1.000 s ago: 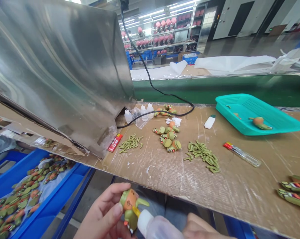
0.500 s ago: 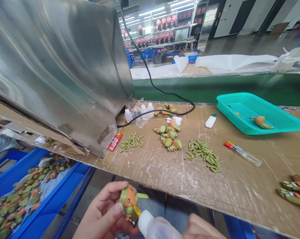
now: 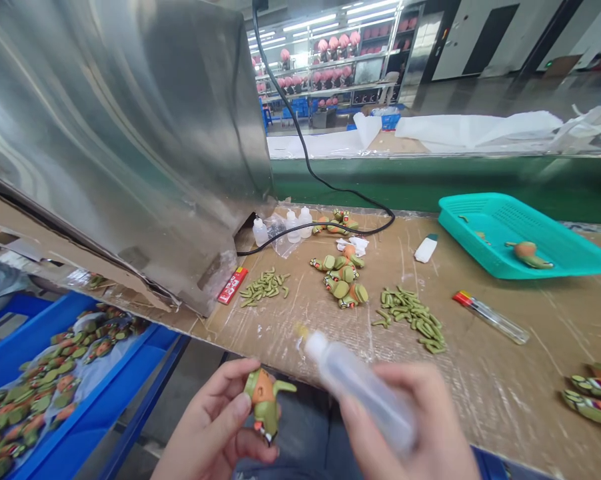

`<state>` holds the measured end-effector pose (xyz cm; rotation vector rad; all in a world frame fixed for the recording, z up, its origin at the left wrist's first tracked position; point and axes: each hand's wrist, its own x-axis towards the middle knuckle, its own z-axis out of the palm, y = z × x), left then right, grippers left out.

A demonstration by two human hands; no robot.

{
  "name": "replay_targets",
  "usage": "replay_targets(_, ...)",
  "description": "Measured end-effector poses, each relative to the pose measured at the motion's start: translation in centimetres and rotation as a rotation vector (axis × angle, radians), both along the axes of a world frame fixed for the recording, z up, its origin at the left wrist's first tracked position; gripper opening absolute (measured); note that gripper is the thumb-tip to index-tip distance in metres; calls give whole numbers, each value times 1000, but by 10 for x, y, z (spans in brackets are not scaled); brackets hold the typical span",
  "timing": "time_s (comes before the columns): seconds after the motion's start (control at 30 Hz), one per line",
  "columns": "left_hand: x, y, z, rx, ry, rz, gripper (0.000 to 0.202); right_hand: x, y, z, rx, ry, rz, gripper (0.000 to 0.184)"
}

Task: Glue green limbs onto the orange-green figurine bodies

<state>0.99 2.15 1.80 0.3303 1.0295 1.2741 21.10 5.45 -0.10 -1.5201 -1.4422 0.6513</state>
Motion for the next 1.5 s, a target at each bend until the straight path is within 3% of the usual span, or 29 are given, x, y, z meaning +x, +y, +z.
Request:
replay_targets(0.1, -2, 1, -4, -12, -21, -9, 32, -12, 47, -16, 5, -11, 95, 35)
replay_targets(0.2, -8, 1, -7, -18, -32, -7, 30, -14, 74, -32, 20, -65, 75, 41)
replay_targets(0.3, -16, 2, -9, -22, -22, 48, 31, -17, 68, -26, 168, -142, -65, 54)
replay_targets(0.37, -19, 4, -9, -22, -12, 104, 32, -26, 58, -14, 339, -263, -103, 44)
replay_targets(0.43, -21, 6, -7, -11, -13, 138, 32, -44, 55, -5, 439, -409, 23, 23)
replay_targets(0.5, -21, 8, -5, 3, -22, 141, 33, -68, 66, -6, 393, -512, 218, 12)
replay_targets(0.53, -21, 9, -5, 9, -26, 134, 34, -80, 76, -9, 350, -551, 251, 11)
replay_targets(0.67, -24, 6, -4, 20, -28, 122, 34, -114, 113, -27, 181, -705, 170, 7)
replay_targets(0.77, -30, 5, -7, 17, 3, 166, 34, -119, 121, -33, 132, -761, 152, 6)
replay_targets(0.9, -33, 7, -9, -10, 34, 235, 37, -112, 117, -36, 132, -763, 248, 6)
replay_targets(1.03, -29, 10, -10, -7, 43, 223, 37, -99, 103, -34, 145, -638, 382, 10)
replay_targets(1.3, -22, 4, -10, 15, 21, 110, 35, -66, 32, 29, 87, -75, 669, 10)
replay_targets(1.5, -15, 0, -9, 87, -4, 37, 32, -62, 20, 36, 198, -124, 756, 11)
